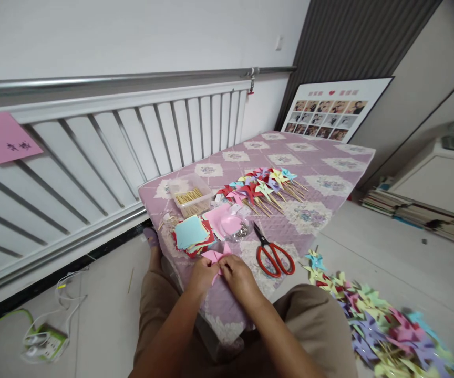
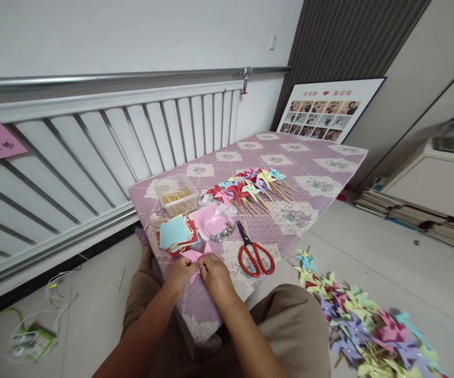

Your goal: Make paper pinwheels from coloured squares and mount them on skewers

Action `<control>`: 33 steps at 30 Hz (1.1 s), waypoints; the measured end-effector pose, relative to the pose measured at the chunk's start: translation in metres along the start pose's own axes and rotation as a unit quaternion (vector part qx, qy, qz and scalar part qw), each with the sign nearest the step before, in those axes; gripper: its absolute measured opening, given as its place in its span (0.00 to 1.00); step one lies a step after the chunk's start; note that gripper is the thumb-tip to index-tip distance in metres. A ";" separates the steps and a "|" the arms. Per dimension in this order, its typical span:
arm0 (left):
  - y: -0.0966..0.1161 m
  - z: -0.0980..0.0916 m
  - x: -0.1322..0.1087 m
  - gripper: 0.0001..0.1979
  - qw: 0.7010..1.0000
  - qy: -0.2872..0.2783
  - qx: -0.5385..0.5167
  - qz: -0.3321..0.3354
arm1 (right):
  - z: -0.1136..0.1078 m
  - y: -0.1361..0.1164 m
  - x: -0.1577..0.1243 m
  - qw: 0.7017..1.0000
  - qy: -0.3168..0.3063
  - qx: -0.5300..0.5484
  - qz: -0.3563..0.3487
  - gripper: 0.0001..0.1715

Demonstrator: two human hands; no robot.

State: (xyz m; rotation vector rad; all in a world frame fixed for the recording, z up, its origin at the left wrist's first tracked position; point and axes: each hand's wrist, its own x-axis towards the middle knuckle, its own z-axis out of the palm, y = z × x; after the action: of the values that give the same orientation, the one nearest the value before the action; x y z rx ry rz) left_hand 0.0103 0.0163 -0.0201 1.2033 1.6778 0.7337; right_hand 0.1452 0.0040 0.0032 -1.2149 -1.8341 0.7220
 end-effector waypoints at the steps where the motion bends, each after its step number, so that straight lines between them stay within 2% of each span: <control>1: 0.000 -0.001 0.000 0.08 1.000 -0.003 -0.003 0.004 | 0.000 0.001 0.000 1.000 -0.002 -0.004 0.000 0.10; 11: -0.002 -0.001 0.002 0.09 1.000 -0.012 -0.028 -0.002 | 0.002 0.004 0.002 0.999 -0.014 -0.028 0.007 0.10; 18: -0.001 -0.003 0.001 0.09 0.999 -0.002 -0.032 0.003 | 0.001 0.006 0.001 0.999 0.006 -0.039 0.000 0.09; 33: -0.007 -0.003 0.002 0.10 0.999 -0.008 -0.038 0.014 | -0.001 0.006 0.002 0.999 -0.014 0.011 0.035 0.09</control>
State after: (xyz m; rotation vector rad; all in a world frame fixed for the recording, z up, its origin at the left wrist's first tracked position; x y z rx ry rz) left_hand 0.0045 0.0161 -0.0260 1.1788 1.6085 0.7970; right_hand 0.1482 0.0080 -0.0009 -1.2654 -1.8099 0.7993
